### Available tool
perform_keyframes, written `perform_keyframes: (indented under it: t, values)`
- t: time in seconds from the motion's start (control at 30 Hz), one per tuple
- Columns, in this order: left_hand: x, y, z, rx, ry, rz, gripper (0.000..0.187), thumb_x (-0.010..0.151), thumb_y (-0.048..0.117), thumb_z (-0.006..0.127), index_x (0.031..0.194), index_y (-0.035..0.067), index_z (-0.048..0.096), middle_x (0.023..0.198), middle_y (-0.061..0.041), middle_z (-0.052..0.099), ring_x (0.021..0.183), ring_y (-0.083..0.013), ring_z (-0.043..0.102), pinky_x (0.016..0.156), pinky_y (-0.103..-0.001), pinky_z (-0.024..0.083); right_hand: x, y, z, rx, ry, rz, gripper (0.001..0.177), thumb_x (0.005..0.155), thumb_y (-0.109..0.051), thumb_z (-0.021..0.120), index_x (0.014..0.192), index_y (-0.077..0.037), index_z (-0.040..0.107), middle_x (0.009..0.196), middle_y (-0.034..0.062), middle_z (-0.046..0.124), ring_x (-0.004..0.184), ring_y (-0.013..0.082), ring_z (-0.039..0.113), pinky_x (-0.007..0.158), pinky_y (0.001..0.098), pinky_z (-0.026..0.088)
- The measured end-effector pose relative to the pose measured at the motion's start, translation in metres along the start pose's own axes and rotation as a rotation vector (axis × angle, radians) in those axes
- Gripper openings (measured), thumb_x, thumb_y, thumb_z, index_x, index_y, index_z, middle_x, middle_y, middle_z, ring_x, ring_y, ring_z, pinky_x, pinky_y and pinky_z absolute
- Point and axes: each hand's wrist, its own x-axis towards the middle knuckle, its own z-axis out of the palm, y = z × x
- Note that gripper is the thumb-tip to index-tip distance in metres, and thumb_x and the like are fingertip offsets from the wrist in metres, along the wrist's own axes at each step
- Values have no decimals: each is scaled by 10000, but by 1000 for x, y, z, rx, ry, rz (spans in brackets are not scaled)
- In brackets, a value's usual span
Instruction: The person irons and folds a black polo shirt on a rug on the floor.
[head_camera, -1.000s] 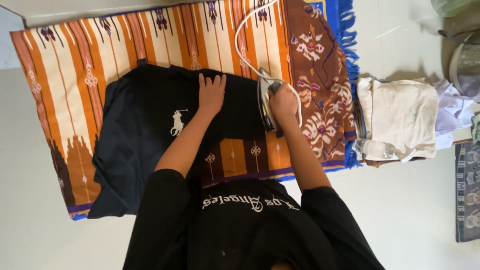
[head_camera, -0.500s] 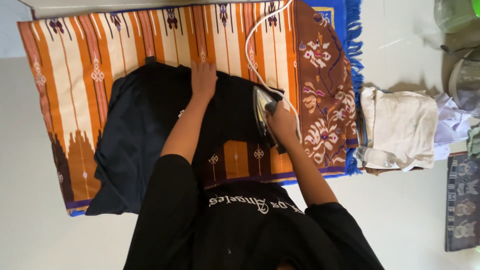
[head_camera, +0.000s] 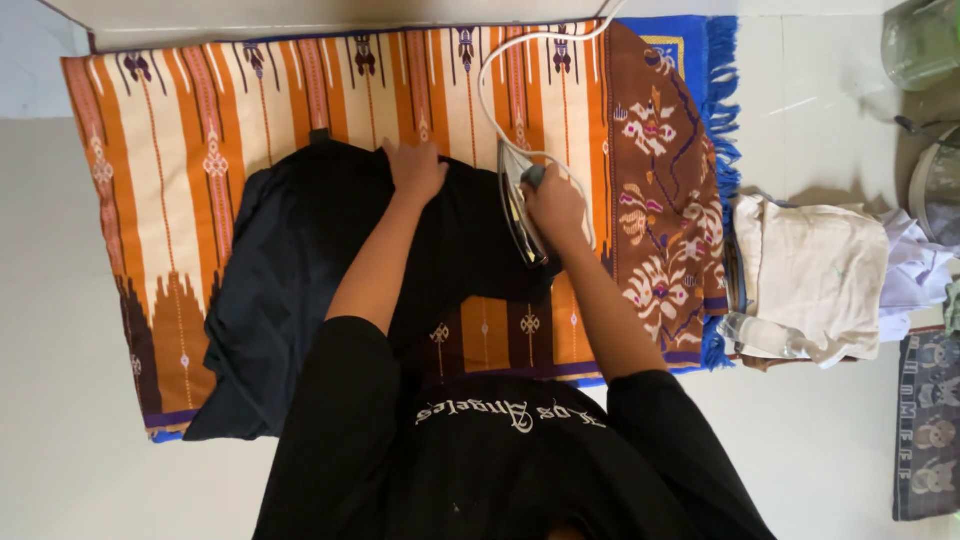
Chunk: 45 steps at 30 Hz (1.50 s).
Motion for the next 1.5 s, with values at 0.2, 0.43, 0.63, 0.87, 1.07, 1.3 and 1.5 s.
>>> perform_keyframes:
  t: [0.2, 0.43, 0.63, 0.87, 1.07, 1.3, 1.5]
  values:
    - [-11, 5, 1, 17, 19, 136, 358, 870, 316, 767, 1177, 149, 687, 1169, -150, 660, 1218, -374, 557, 1153, -694, 141, -34, -4, -33, -11, -151, 54, 564, 885, -463, 742, 1165, -17, 537, 879, 273, 706, 830, 491, 690, 708, 580, 535]
    - [-8, 1, 11, 57, 31, 120, 358, 849, 289, 774, 1171, 154, 691, 1202, -129, 638, 1203, -357, 555, 1168, -647, 152, -104, 0, 0, -65, -118, 40, 440, 940, -409, 686, 1068, -30, 504, 833, 247, 715, 754, 478, 690, 673, 588, 531]
    - [-4, 6, 3, 18, 6, 63, 208, 912, 325, 743, 1058, 178, 763, 1149, -94, 680, 1216, -345, 562, 1207, -655, 113, -57, -23, 8, -52, -95, 39, 450, 943, -416, 693, 1059, -22, 509, 782, 246, 704, 715, 473, 686, 630, 579, 530]
    - [1, 3, 14, 4, 52, 33, 176, 914, 316, 729, 995, 171, 788, 1121, -88, 692, 1203, -375, 558, 1183, -685, 91, -28, -26, 21, 9, -58, 31, 447, 924, -399, 694, 1060, -12, 517, 813, 245, 717, 733, 465, 697, 647, 565, 542]
    - [1, 9, 9, 25, 73, 4, 172, 882, 315, 750, 941, 159, 791, 1143, -106, 686, 1170, -378, 574, 1174, -694, 100, -77, -38, 19, 4, -143, 93, 469, 921, -393, 687, 1074, 9, 501, 839, 283, 706, 766, 492, 689, 679, 584, 542]
    - [-4, 12, 15, 84, 74, 65, 183, 920, 237, 702, 1029, 98, 749, 1133, -131, 673, 1211, -370, 566, 1209, -682, 137, -67, -48, 28, 32, -106, 147, 486, 953, -384, 683, 1100, 36, 489, 864, 314, 699, 811, 512, 685, 724, 588, 548]
    - [-57, 10, 13, 194, 442, 356, 289, 872, 131, 611, 1133, 33, 684, 1253, -157, 627, 1289, -370, 536, 1181, -592, 250, -44, -48, 41, 13, -42, 217, 517, 935, -399, 706, 1116, 35, 493, 887, 312, 705, 834, 518, 687, 739, 590, 546]
